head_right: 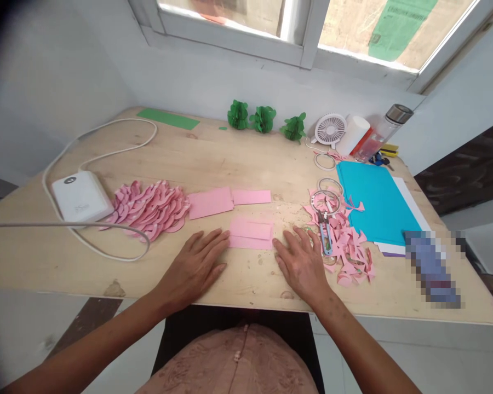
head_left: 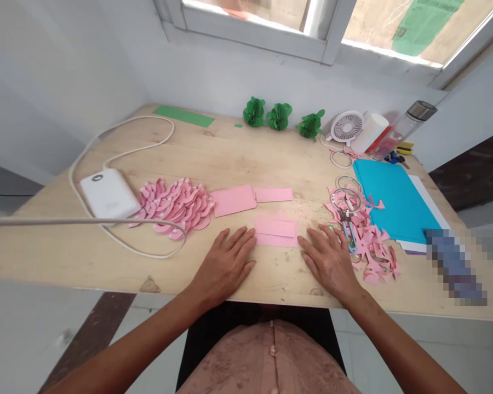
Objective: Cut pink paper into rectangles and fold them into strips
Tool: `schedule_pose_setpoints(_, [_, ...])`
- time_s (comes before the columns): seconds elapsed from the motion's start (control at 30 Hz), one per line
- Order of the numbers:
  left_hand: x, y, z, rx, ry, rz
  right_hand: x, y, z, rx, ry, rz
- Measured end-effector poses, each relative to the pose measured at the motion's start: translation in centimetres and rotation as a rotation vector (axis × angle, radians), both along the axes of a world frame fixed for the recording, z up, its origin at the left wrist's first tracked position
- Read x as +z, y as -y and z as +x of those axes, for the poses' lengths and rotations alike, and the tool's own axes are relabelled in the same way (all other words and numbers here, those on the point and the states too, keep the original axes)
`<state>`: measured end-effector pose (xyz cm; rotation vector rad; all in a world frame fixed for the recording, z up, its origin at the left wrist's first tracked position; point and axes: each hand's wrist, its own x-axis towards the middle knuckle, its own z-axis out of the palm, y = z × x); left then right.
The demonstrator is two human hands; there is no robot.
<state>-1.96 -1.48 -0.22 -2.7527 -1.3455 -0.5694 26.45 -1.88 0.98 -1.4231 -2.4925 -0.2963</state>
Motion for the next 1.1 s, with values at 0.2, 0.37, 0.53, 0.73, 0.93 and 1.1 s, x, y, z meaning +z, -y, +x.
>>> schedule_pose_setpoints(0.2, [0.4,-1.9,0.8,-0.047,0.019,0.081,-0.5,0.3,-0.1,-0.041,-0.083,0.045])
schedule_pose_setpoints(0.37, [0.4,-4.6,1.4,-0.135,-0.071,0.167,-0.6,0.2,-0.1,-0.034,-0.097,0.069])
schedule_pose_setpoints(0.53, [0.7,-5.7,1.2,-0.198,-0.113,0.175,-0.4,0.1,-0.1,-0.014,-0.107,0.085])
schedule_pose_setpoints(0.73, [0.8,-6.0,1.2,-0.200,-0.105,0.177,-0.3,-0.5,-1.7,0.042,-0.151,0.096])
schedule_pose_setpoints(0.93, [0.7,-6.6,2.0,-0.085,-0.081,0.212,-0.3,-1.5,-3.7,0.088,-0.161,0.098])
schedule_pose_setpoints(1.1, [0.8,-7.7,3.2,0.000,-0.085,0.245,-0.1,-1.8,-4.0,0.087,-0.152,0.113])
